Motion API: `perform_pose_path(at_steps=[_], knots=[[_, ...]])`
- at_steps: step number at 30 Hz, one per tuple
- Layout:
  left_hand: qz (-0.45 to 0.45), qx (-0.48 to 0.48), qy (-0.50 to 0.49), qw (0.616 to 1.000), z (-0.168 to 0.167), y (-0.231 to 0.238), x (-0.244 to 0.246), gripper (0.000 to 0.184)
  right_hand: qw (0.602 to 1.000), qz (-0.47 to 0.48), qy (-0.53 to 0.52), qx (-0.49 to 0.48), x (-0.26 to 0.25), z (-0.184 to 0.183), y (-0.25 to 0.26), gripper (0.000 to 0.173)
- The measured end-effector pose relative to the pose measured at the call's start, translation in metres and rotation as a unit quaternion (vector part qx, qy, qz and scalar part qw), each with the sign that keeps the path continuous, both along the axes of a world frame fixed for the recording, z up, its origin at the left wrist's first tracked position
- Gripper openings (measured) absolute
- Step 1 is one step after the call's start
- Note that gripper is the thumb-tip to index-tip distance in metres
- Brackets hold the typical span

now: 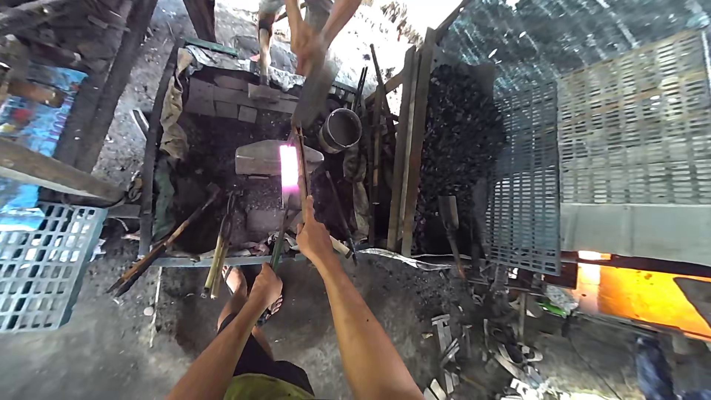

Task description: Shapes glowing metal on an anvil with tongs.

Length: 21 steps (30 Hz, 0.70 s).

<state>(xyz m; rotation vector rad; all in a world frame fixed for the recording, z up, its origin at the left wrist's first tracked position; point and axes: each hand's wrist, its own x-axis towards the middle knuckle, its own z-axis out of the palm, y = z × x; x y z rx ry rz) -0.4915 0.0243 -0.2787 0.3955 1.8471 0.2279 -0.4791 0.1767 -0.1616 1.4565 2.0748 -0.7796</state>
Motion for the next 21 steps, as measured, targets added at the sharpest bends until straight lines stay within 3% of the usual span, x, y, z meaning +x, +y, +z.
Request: perform_pose_path(at_steps=[9,16,21], knots=[[-0.007,0.019,0.007,1.000,-0.008,0.001,-0.008,0.051,1.000,0.005,0.016,-0.027,-0.013,0.031,0.038,0.084],[-0.009,0.021,0.007,1.000,-0.012,0.003,-0.006,0.053,1.000,-0.003,0.004,-0.031,0.010,0.023,0.002,0.077],[-0.008,0.023,0.011,1.000,-0.015,0.002,-0.006,0.053,0.999,-0.010,0.002,-0.041,0.010,0.031,0.005,0.077]])
